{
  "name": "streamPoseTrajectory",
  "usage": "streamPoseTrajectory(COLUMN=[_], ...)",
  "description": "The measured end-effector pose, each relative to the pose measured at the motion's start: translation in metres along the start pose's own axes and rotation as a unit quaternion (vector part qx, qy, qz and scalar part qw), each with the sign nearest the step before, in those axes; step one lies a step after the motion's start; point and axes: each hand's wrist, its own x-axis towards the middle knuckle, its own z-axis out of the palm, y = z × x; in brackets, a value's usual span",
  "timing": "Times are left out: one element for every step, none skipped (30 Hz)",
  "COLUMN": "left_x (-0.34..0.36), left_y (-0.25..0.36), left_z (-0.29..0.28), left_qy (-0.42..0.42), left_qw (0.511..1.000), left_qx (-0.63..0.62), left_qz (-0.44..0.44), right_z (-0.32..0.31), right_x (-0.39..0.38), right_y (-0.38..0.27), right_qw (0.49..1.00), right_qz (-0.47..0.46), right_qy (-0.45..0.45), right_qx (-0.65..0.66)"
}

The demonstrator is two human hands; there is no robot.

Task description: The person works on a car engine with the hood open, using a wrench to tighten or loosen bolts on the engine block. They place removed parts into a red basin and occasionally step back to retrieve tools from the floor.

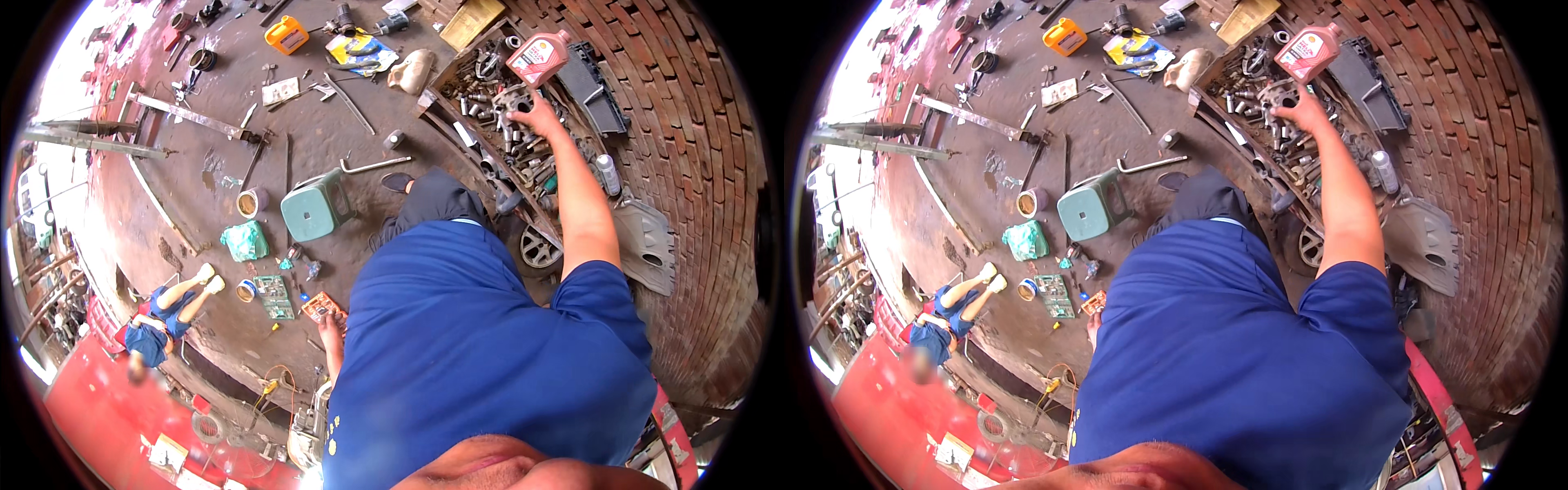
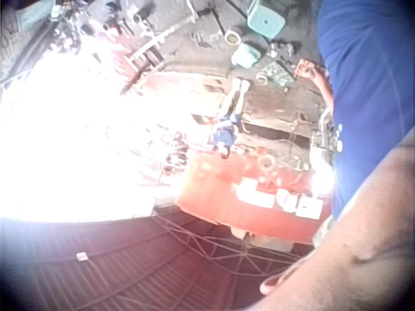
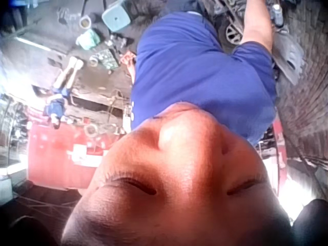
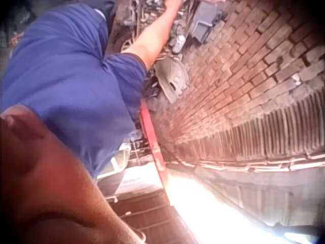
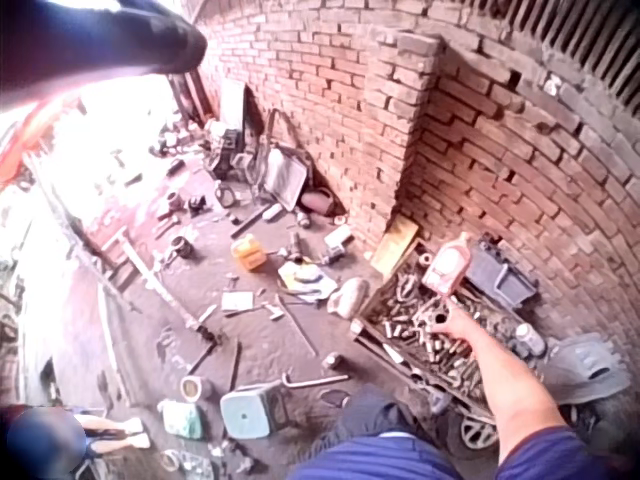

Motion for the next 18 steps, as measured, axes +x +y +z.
streamPoseTrajectory(left_x=[0.003,0.005,0.01,0.015,0.016,0.03,0.042,0.045,0.05,0.048,0.05,0.052,0.054,0.054,0.055,0.054,0.054,0.054], left_y=[0.003,0.014,0.025,0.037,0.049,0.048,0.047,0.04,0.035,0.043,0.052,0.06,0.068,0.073,0.074,0.075,0.082,0.089], left_z=[0.002,0.011,0.015,0.019,0.022,0.022,0.024,0.021,0.021,0.029,0.034,0.04,0.045,0.047,0.047,0.046,0.048,0.05], left_qy=[-0.007,0.017,0.019,0.02,0.025,-0.001,-0.021,-0.019,-0.025,-0.01,-0.008,-0.008,-0.011,-0.011,-0.011,-0.021,-0.029,-0.036], left_qw=[1.0,1.0,0.999,0.999,0.998,0.999,1.0,1.0,0.999,1.0,0.999,0.999,0.999,1.0,0.999,0.999,0.999,0.998], left_qx=[0.009,-0.02,-0.023,-0.025,-0.029,-0.018,-0.008,-0.002,0.002,0.021,0.035,0.05,0.029,0.019,0.009,0.029,0.04,0.051], left_qz=[0.016,-0.008,-0.023,-0.038,-0.053,-0.03,-0.012,0.004,0.023,0.017,0.014,0.011,-0.011,-0.022,-0.033,-0.019,-0.012,-0.005], right_z=[-0.009,-0.022,-0.036,-0.048,-0.056,-0.061,-0.067,-0.063,-0.062,-0.06,-0.06,-0.06,-0.055,-0.047,-0.04,-0.034,-0.028,-0.021], right_x=[0.001,-0.002,-0.004,-0.006,-0.01,-0.009,-0.01,-0.015,-0.022,-0.024,-0.028,-0.032,-0.035,-0.039,-0.043,-0.042,-0.041,-0.038], right_y=[0.003,0.004,0.007,0.009,0.001,0.022,0.043,0.02,0.012,0.005,0.007,0.013,0.016,0.01,0.003,0.002,0.004,0.006], right_qw=[0.999,0.996,0.99,0.978,0.961,0.948,0.932,0.915,0.915,0.886,0.852,0.822,0.822,0.771,0.713,0.711,0.71,0.683], right_qz=[-0.021,-0.016,-0.01,0.024,0.031,0.043,0.056,0.039,0.035,0.037,0.048,0.061,0.063,0.047,0.03,0.029,0.03,0.035], right_qy=[0.032,0.038,0.045,0.026,0.012,0.026,0.04,0.035,0.033,0.025,0.023,-0.038,-0.034,-0.054,-0.073,-0.069,-0.067,-0.076], right_qx=[0.031,0.081,0.131,0.204,0.273,0.315,0.356,0.4,0.4,0.461,0.521,0.564,0.565,0.633,0.697,0.699,0.7,0.726])
